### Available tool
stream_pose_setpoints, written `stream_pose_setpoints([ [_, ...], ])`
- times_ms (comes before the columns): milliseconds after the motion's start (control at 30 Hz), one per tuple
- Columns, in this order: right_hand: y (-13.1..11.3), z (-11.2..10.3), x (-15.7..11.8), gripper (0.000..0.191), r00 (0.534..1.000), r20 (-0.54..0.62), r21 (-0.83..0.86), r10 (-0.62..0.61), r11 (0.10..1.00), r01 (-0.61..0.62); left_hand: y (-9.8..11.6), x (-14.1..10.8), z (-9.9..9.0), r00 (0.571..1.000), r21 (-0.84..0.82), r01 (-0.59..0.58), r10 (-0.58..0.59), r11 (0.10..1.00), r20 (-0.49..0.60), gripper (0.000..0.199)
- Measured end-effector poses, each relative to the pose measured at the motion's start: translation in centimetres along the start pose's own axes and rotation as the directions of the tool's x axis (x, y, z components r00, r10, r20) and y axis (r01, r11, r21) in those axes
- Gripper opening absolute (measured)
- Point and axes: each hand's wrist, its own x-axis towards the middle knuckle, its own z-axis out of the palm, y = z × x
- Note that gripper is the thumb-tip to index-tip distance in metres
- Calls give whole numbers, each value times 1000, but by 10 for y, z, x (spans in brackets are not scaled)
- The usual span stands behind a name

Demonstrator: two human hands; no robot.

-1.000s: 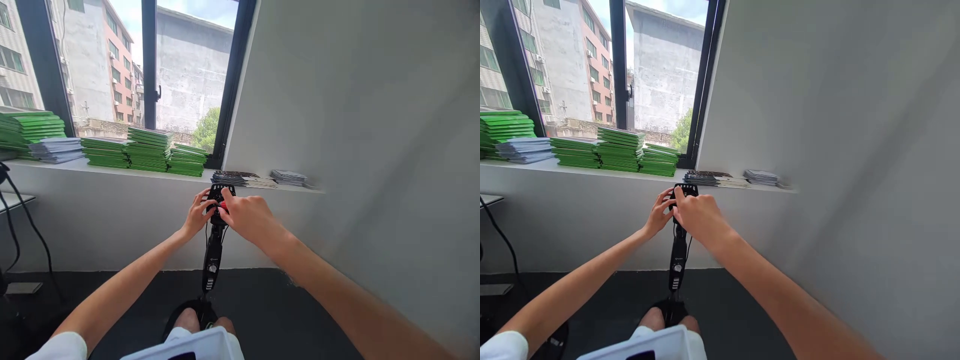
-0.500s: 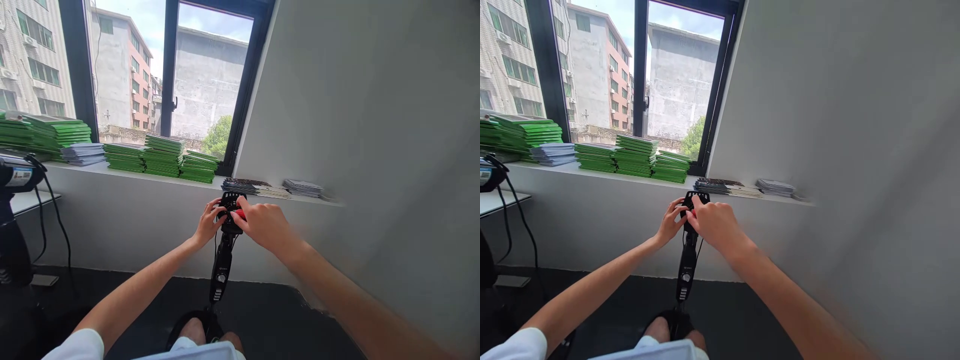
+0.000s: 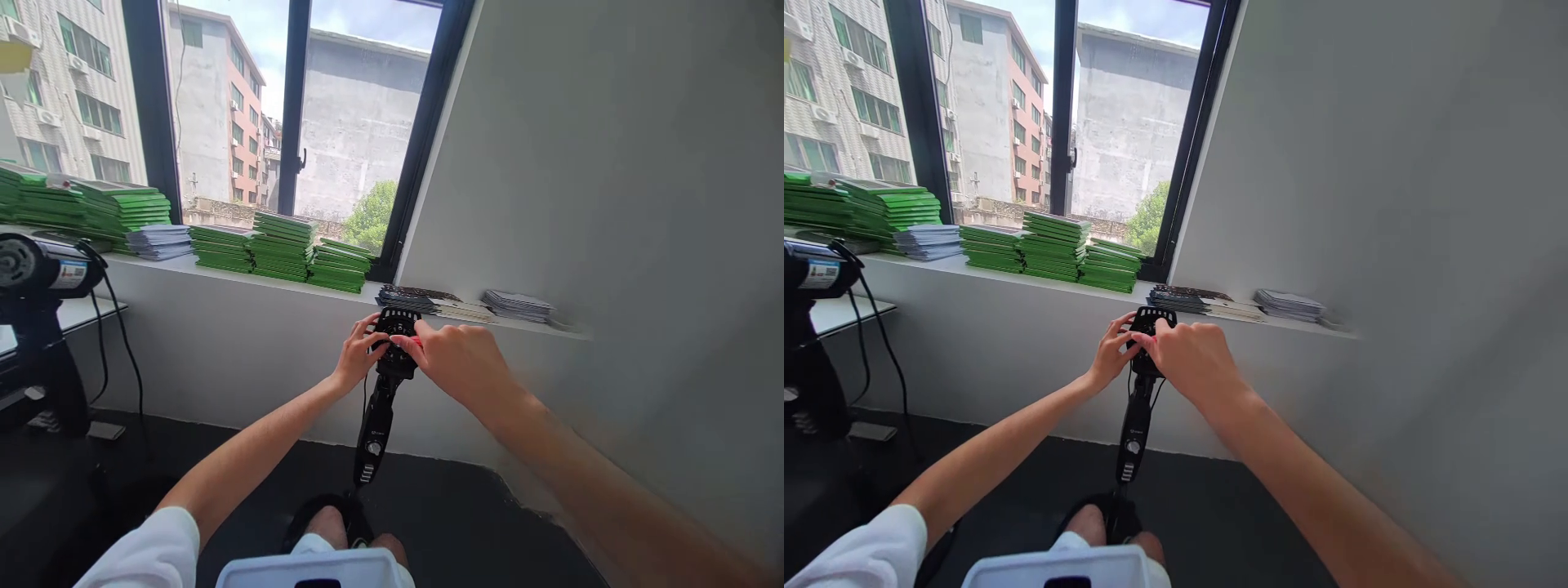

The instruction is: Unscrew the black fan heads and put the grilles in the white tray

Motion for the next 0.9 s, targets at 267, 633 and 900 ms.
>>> stream_pose_setpoints([
  [267,2,2,5,45,999,-25,-46,37,998,-38,-10,9,-1,1000,-12,-30,30,999,4,10],
  [633,-2,-11,9,27,998,56,27,4,1000,-5,-17,5,-4,988,-14,-105,106,994,109,27],
  [900,1,-13,12,26,992,122,40,23,999,-28,-8,1,-4,994,-14,-70,70,997,78,22],
])
